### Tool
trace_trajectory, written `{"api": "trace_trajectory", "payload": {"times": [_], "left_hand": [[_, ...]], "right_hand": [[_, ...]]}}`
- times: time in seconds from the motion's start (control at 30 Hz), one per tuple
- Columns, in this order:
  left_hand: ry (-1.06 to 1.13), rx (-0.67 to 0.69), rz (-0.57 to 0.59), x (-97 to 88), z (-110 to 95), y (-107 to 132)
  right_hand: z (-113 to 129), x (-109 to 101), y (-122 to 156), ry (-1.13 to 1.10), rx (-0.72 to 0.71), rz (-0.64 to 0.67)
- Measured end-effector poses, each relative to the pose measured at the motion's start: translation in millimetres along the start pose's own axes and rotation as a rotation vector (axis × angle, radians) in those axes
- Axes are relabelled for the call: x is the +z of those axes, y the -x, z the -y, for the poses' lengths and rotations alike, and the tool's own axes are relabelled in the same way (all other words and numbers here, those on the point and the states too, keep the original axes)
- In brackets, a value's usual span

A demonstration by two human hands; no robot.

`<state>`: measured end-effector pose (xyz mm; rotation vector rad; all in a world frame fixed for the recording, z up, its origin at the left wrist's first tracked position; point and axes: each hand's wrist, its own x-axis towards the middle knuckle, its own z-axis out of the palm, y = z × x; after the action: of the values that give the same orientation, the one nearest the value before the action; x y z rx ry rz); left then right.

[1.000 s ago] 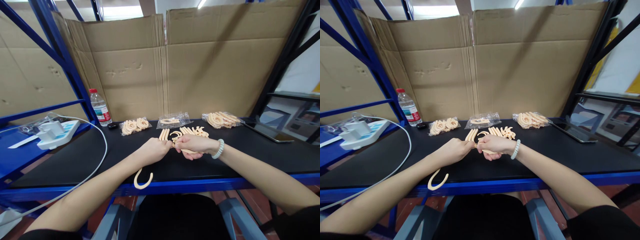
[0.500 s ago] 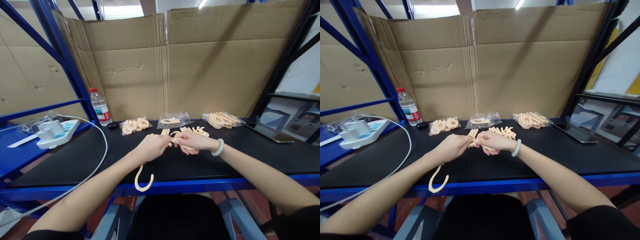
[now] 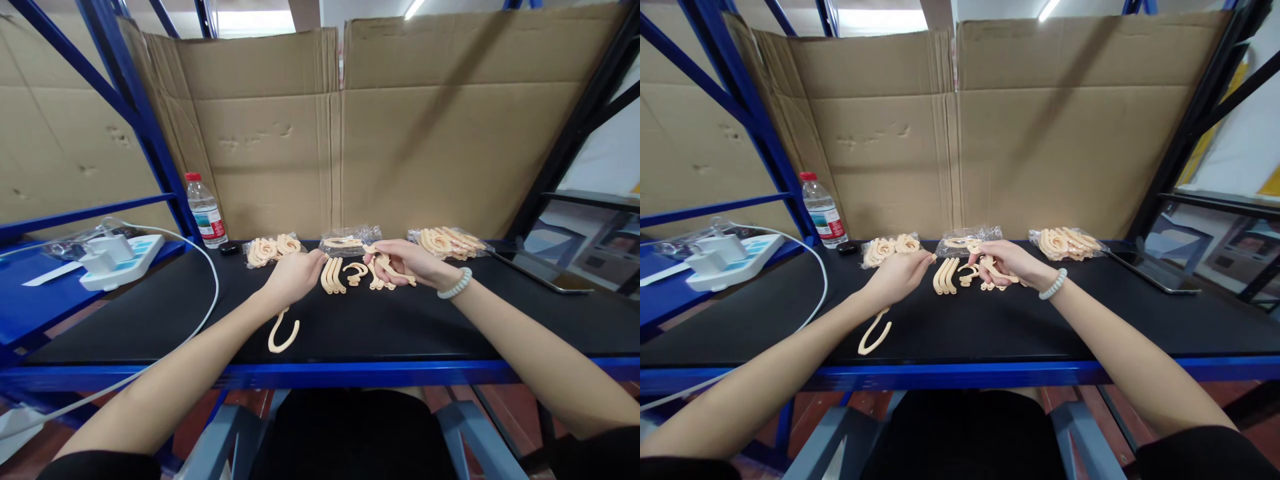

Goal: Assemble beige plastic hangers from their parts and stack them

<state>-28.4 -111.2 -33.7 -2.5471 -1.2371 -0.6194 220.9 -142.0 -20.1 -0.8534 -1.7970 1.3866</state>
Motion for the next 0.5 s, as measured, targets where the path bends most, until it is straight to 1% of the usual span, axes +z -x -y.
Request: {"api": "trace_trajectory", "payload": {"times": [0.1,0.2,0.37,0.5], "left_hand": [[0.042,-0.026,0.016,1.5,-2,1],[0.145,-0.079,0.006,2.1,-3,1],[0.512,-0.222,0.056,0.5,-2,1],[0.755,-0.333,0.097,-0.2,-2,-1]], "right_hand": [[-7,-11,-4,-0.125,0.094,0.016],[-10,-16,-8,-0.184,0.153,0.012],[-10,-23,-8,-0.177,0.226,-0.046],[-16,-36,-8,-0.107,0.189,-0.098]]}}
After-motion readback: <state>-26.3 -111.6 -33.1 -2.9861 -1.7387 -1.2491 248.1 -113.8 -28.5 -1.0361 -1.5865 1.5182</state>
